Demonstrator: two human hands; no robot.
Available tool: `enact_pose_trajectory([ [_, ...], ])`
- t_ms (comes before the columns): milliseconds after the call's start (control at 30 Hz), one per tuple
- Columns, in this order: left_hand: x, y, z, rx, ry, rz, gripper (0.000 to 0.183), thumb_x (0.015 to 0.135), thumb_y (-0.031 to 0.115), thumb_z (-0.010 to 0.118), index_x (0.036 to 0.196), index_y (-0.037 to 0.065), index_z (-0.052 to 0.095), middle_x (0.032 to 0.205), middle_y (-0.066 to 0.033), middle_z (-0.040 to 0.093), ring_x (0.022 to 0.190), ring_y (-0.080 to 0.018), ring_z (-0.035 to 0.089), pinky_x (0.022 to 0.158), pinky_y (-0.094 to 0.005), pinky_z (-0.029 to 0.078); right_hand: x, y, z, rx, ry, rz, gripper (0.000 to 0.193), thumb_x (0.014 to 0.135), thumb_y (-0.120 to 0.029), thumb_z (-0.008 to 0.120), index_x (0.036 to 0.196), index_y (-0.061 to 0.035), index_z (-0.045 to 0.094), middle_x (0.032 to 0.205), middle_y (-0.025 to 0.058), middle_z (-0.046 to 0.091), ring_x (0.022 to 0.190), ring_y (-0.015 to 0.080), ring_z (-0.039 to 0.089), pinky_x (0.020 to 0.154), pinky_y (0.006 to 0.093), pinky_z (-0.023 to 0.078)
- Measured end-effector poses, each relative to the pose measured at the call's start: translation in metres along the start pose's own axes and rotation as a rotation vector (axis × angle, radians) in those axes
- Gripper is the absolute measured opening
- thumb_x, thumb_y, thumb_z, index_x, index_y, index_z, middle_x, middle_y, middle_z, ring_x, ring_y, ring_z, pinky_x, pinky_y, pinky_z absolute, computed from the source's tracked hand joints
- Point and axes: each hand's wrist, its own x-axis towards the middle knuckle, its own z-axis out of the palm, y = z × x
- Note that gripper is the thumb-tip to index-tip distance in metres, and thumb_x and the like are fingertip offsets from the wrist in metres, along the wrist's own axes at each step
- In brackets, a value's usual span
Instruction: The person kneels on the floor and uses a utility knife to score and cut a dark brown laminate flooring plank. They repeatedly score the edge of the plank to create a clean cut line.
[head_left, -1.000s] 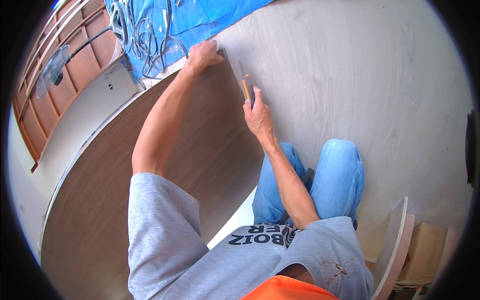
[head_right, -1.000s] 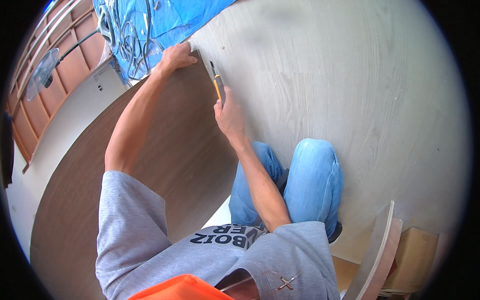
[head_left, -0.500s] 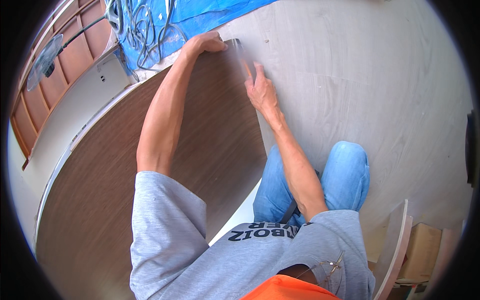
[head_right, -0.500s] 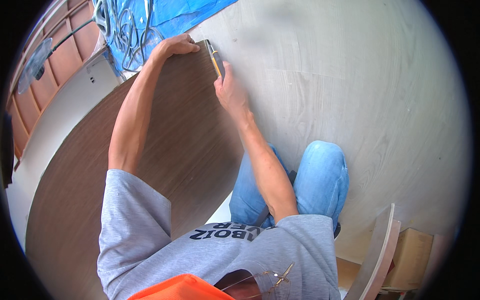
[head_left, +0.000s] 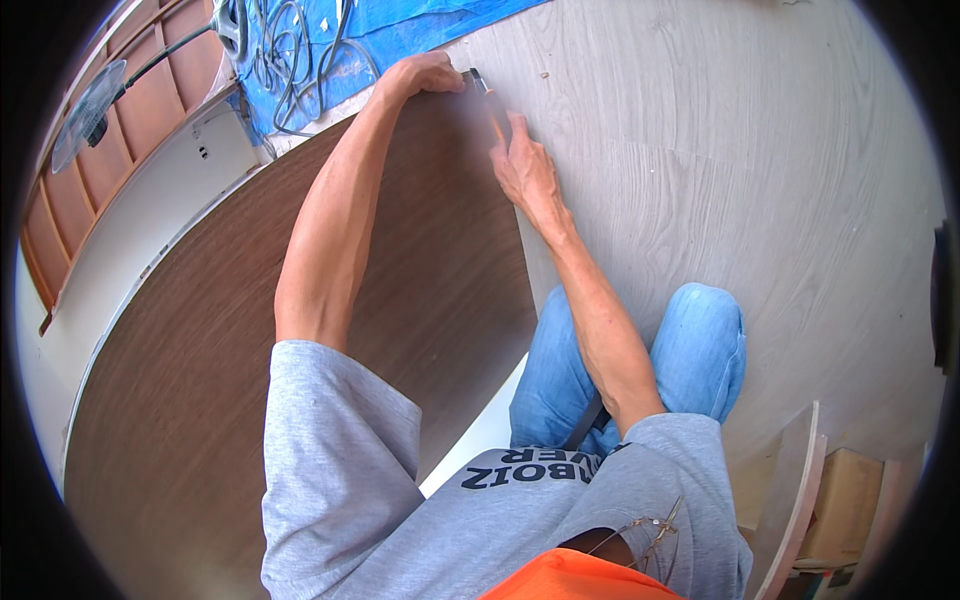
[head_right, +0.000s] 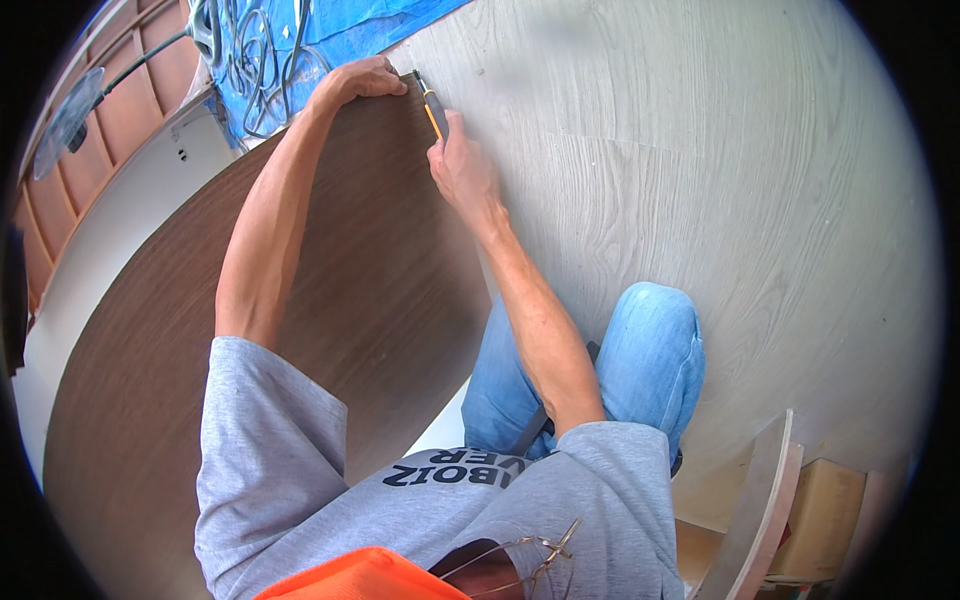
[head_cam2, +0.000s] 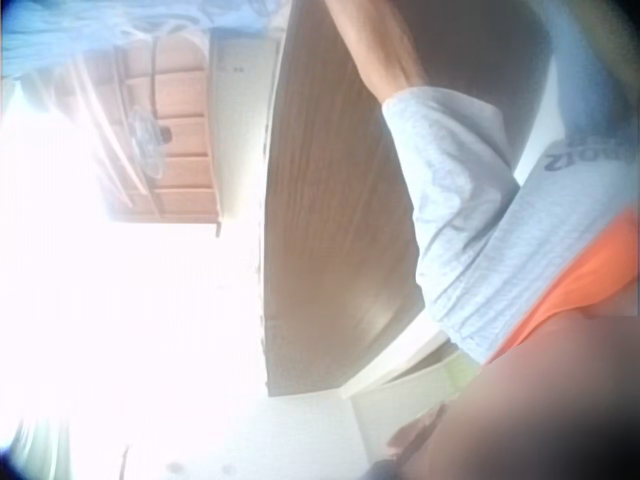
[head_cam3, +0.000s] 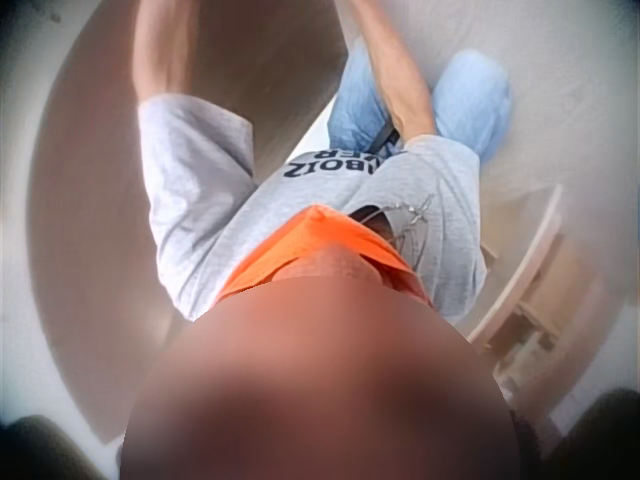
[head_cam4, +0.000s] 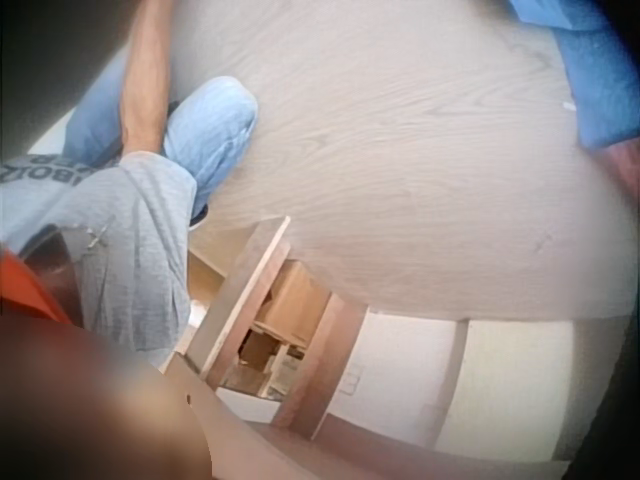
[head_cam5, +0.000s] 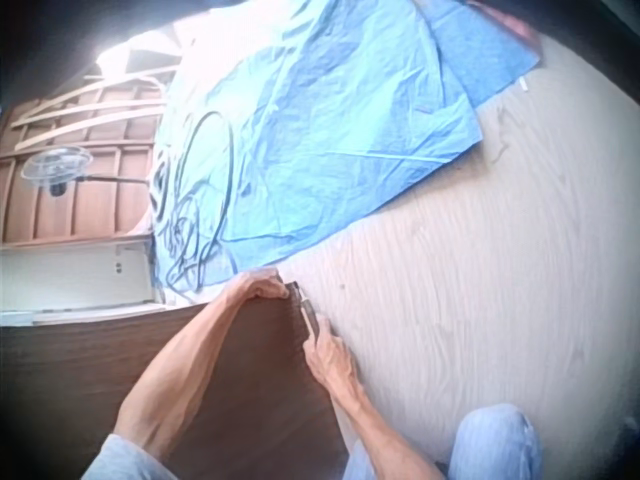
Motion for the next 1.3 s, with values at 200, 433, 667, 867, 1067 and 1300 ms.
enact_pose_trajectory([
  [200, 0.008, -0.011, 0.005, -0.037, 0.021, 0.008, 0.054, 0.079, 0.042, 0.063, 0.112, 0.0, 0.071, 0.104, -0.017, 0.072, 0.094, -0.0311, 0.066, 0.085, -0.0457, 0.049, 0.001, -0.004, -0.007, 0.008, -0.126, 0.092, 0.045, 0.095, -0.015, 0.048, 0.137, -0.0032, 0.036, 0.088, 0.0349, 0.065, 0.085, 0.0563, 0.062, 0.076, 0.0599, 0.049],
  [433, 0.019, -0.019, 0.007, -0.056, 0.009, 0.066, 0.054, 0.079, 0.045, 0.063, 0.108, 0.0, 0.072, 0.1, -0.016, 0.073, 0.091, -0.0294, 0.066, 0.083, -0.0449, 0.049, 0.003, 0.0, -0.003, -0.043, -0.045, -0.008, 0.035, 0.096, -0.014, 0.051, 0.127, -0.0039, 0.038, 0.071, 0.0252, 0.063, 0.067, 0.0485, 0.062, 0.059, 0.0577, 0.046],
  [667, 0.027, -0.026, 0.012, -0.006, 0.039, 0.131, 0.047, 0.081, 0.045, 0.064, 0.106, 0.007, 0.072, 0.098, -0.017, 0.071, 0.091, -0.0327, 0.064, 0.081, -0.0444, 0.049, 0.007, 0.0, 0.003, -0.085, -0.047, -0.035, 0.041, 0.096, -0.013, 0.05, 0.13, 0.005, 0.039, 0.071, 0.0257, 0.063, 0.067, 0.0461, 0.063, 0.059, 0.0558, 0.046],
  [867, 0.019, -0.022, 0.008, -0.023, 0.017, 0.143, 0.046, 0.081, 0.045, 0.063, 0.104, 0.007, 0.073, 0.094, -0.0174, 0.07, 0.09, -0.0326, 0.064, 0.08, -0.0447, 0.049, 0.008, -0.003, 0.001, -0.068, -0.054, -0.045, 0.043, 0.096, -0.012, 0.049, 0.133, 0.0085, 0.039, 0.073, 0.0275, 0.063, 0.069, 0.0474, 0.063, 0.06, 0.0562, 0.047],
  [1067, 0.023, -0.017, 0.014, 0.015, 0.101, 0.005, 0.045, 0.079, 0.043, 0.065, 0.101, 0.004, 0.073, 0.094, -0.0173, 0.071, 0.086, -0.0303, 0.064, 0.078, -0.0446, 0.049, 0.01, -0.006, -0.004, -0.074, -0.068, -0.024, 0.042, 0.095, -0.011, 0.05, 0.13, 0.0105, 0.04, 0.074, 0.029, 0.063, 0.07, 0.0489, 0.063, 0.062, 0.0566, 0.047],
  [1300, 0.028, -0.021, 0.016, -0.013, 0.085, 0.047, 0.046, 0.078, 0.043, 0.066, 0.101, 0.003, 0.072, 0.092, -0.0174, 0.071, 0.083, -0.0298, 0.065, 0.076, -0.0441, 0.049, 0.014, 0.001, -0.003, -0.046, -0.093, -0.053, 0.043, 0.095, -0.011, 0.05, 0.13, 0.0118, 0.04, 0.076, 0.0294, 0.064, 0.071, 0.0481, 0.064, 0.063, 0.0563, 0.047],
])
